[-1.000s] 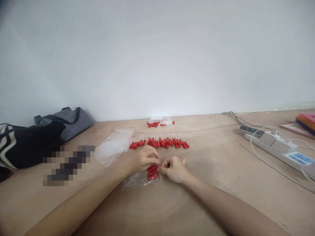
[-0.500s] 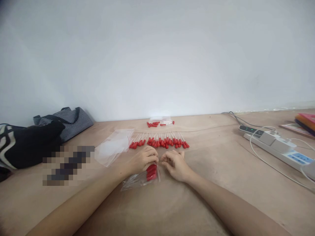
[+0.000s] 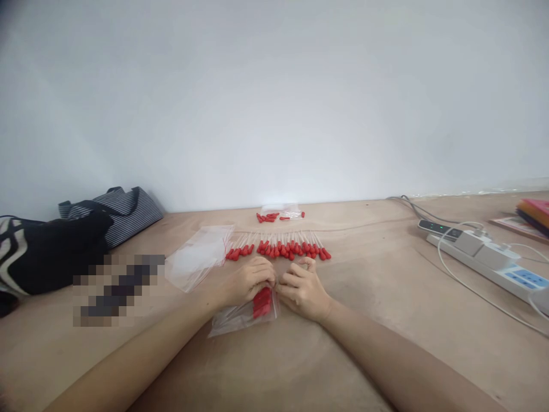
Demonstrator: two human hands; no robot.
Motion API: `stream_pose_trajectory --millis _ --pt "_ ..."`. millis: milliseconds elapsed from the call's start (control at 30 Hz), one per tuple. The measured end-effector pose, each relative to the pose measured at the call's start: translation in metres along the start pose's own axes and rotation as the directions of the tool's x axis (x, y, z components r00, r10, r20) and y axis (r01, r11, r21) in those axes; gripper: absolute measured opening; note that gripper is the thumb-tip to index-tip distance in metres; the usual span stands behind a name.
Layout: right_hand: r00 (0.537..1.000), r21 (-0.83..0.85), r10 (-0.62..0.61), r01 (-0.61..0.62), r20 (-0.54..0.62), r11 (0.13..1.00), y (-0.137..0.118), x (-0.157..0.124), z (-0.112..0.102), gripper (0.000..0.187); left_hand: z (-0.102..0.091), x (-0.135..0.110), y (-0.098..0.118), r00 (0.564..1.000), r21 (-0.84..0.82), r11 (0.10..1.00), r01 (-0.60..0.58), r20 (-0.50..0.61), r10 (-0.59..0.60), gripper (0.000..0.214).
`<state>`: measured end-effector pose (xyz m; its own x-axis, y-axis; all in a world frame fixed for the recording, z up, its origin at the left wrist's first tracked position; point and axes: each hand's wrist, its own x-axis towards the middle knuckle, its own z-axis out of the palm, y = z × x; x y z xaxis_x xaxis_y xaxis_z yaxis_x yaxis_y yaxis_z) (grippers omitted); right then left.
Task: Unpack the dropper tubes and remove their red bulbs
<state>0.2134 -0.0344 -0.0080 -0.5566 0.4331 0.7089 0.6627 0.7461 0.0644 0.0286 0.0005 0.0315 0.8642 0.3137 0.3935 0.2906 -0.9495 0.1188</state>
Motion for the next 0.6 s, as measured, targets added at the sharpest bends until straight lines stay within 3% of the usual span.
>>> stream_pose_trajectory --millis 233,367,500,600 --pt "0.985 -0.018 -0.162 0.163 0.054 0.986 0.0 0.003 0.003 0.027 0.01 -0.003 -0.005 0.999 -0.017 0.999 -0.036 -0.005 0.036 0.019" --pt "0.979 0.021 -0.182 0.18 0.094 0.983 0.0 0.004 0.003 0.027 0.013 -0.005 -0.008 1.0 -0.1 0.995 -0.007 0.004 0.008 0.022" --pt "0.975 0.047 -0.183 0.178 0.13 0.983 0.002 0.004 0.0 0.028 0.002 -0.002 -0.004 0.999 -0.14 0.99 0.012 0.049 -0.005 0.026" --pt "0.979 0.072 -0.119 0.108 0.165 0.991 0.005 0.003 -0.006 0.025 -0.009 -0.006 0.007 0.985 -0.118 0.982 0.147 0.112 -0.134 0.019"
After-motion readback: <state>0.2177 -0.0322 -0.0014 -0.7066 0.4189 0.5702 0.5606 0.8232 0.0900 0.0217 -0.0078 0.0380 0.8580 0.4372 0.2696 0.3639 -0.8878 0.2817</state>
